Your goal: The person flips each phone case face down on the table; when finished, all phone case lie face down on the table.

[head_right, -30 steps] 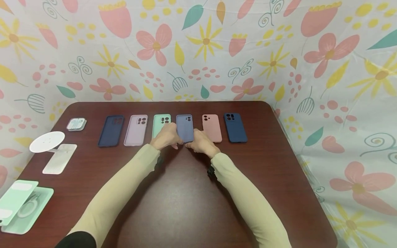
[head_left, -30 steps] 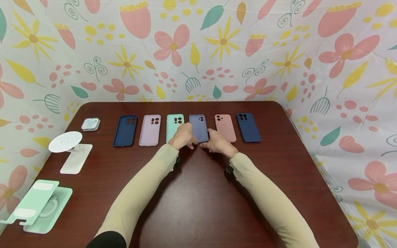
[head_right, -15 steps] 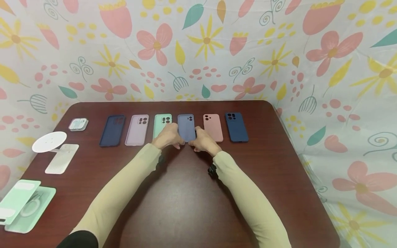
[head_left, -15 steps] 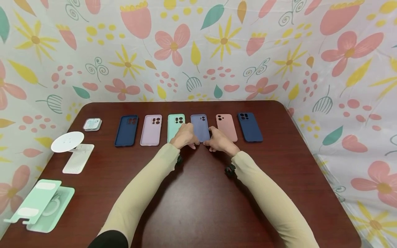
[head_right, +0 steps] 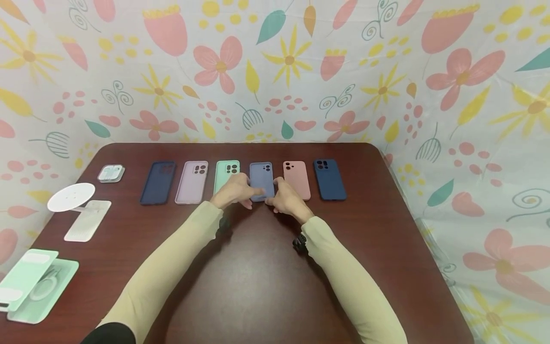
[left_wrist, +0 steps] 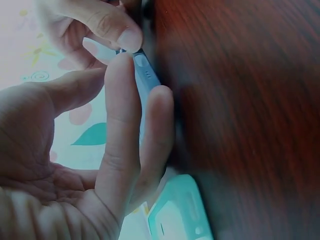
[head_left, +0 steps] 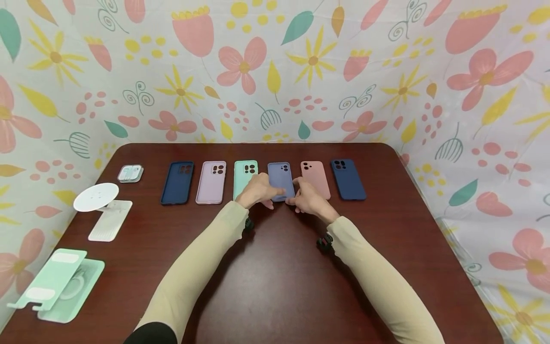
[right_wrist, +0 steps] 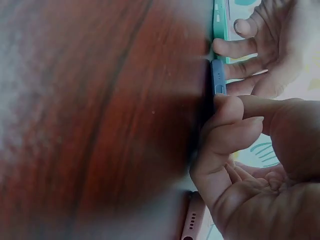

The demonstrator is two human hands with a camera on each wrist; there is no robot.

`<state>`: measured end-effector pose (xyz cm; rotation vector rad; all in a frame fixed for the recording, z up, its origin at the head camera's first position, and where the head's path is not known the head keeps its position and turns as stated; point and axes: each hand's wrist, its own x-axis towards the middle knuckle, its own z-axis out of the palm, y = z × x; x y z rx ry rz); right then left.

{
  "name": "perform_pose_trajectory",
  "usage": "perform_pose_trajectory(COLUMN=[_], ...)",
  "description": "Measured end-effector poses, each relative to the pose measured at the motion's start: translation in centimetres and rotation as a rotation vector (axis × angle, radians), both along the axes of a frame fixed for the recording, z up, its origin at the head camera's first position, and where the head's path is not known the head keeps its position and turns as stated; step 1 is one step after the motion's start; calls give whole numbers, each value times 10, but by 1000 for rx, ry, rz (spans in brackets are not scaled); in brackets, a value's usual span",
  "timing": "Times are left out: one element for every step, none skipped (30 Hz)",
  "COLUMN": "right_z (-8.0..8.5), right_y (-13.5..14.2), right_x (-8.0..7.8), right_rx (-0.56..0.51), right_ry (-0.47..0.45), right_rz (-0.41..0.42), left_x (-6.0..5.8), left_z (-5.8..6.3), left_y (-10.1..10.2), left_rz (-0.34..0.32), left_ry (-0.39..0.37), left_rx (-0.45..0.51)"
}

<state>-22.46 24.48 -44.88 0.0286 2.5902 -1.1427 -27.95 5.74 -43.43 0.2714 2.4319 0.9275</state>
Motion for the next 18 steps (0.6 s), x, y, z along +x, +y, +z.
perform_pose_trajectory(right_z=[0, 0, -1, 0, 0, 0, 1, 1, 2, 3, 3, 4, 5, 5, 6, 7, 7, 8], right_y=[0, 1, 1, 1, 1, 1, 1, 1, 1, 0, 0, -1, -1, -2, -3, -3, -4, -5], right_x=[0, 1, 1, 1, 1, 1, 1, 1, 2, 2, 3, 3, 4, 5, 6, 7, 8, 9], right_rx=[-5, -8, -13, -15, -18, -22, -25, -26, -29, -28, -25, -23, -18, -13, -7, 1, 6, 8], right_ry=[3, 6, 12, 18, 24, 32, 40, 48, 58, 68, 81, 96, 109, 123, 140, 154, 165, 174], right_rz=[-1, -4, -7, -9, -12, -16, -15, -15, -17, -18, -18, -17, -16, -18, -18, -17, -16, -18], left_x=[-4, -6, -6, -6, -6, -2, -1, 3, 7, 9, 10, 11, 8, 9, 10, 10, 10, 11], left_z=[-6, -11, -12, -12, -12, -8, -7, -2, 3, 4, 5, 5, 0, 0, 0, 0, -1, -2], left_y=[1, 2, 3, 3, 3, 2, 2, 1, 0, 0, 0, 0, -1, -1, 0, 0, 1, 1], left_rz=[4, 6, 11, 14, 16, 20, 23, 29, 38, 43, 48, 56, 60, 70, 78, 82, 84, 88], left_ry=[9, 21, 25, 31, 35, 30, 33, 28, 20, 20, 20, 18, 23, 20, 19, 21, 22, 22], left_rx=[-6, -9, -7, -5, 1, 11, 17, 28, 38, 45, 51, 57, 72, 85, 97, 108, 121, 136])
